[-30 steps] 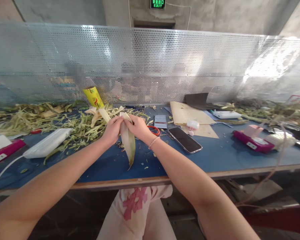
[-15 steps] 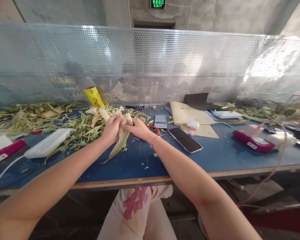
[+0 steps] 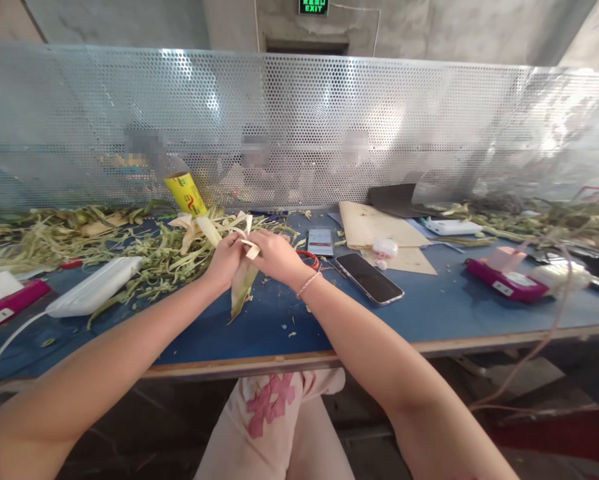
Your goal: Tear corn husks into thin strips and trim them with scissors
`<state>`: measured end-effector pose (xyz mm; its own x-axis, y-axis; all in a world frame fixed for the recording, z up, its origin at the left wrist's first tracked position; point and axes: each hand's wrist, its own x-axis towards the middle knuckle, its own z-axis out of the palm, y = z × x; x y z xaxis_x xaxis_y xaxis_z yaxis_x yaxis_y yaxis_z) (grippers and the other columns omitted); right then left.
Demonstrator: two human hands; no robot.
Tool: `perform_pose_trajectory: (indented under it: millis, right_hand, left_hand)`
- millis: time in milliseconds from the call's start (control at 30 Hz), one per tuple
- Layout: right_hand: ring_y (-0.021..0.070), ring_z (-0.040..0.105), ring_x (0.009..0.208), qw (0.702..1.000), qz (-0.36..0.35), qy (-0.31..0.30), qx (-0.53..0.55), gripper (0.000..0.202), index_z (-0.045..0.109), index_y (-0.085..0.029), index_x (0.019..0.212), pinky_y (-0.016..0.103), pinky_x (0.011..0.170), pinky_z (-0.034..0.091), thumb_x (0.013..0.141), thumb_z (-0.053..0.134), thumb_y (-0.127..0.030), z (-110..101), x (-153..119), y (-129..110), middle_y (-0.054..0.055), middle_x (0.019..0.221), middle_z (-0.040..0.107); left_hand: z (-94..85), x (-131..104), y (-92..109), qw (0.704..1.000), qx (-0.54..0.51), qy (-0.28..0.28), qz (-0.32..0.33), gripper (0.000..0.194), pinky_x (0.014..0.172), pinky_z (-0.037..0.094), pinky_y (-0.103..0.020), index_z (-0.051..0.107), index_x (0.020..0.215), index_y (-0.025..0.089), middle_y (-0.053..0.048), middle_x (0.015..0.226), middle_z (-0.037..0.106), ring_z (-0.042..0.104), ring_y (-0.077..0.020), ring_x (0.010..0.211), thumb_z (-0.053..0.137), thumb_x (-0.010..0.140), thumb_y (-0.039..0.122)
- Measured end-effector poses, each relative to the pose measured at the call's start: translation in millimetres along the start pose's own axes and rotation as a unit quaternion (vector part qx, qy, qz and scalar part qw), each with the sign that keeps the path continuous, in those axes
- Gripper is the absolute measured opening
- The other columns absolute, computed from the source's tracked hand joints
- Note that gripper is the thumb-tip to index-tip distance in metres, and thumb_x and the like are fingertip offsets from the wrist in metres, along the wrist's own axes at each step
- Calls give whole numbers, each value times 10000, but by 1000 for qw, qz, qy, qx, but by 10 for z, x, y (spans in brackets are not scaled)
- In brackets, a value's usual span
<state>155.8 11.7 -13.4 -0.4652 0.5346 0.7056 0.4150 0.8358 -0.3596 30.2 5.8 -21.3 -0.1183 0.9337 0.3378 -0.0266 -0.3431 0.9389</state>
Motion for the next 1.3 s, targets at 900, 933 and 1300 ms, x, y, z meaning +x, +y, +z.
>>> perform_pose_trajectory:
  millis: [900,933,1300]
  right_hand:
    - [328,481,1140,888,388,-71,-234,481,365,-102,1336,484,926,344,879,258,-208,-495,-223,1069,230,1253,483]
    - [311,490,1124,905,368,-40,-210,448,431,-95,1280,461,927,347,870,291,-209,-490,-197,1045,220,1207,517]
    - [96,484,583,907,232,-48,348,373,436,-192,708,243,570,424,777,412,-558,69,44,83,-16,671,480]
  left_hand:
    - [-26,-2,93,999,36,-8,-5,275,348,317,-199,370,542,209,71,310,351,367,-76,283,369,809,145]
    - [-28,-1,88,999,38,-10,-4,277,354,320,-203,370,542,210,70,314,349,369,-78,288,366,811,147]
    - [-56,19,49,979,177,41,87,213,570,356,-236,431,578,187,27,564,456,462,-112,588,431,791,191]
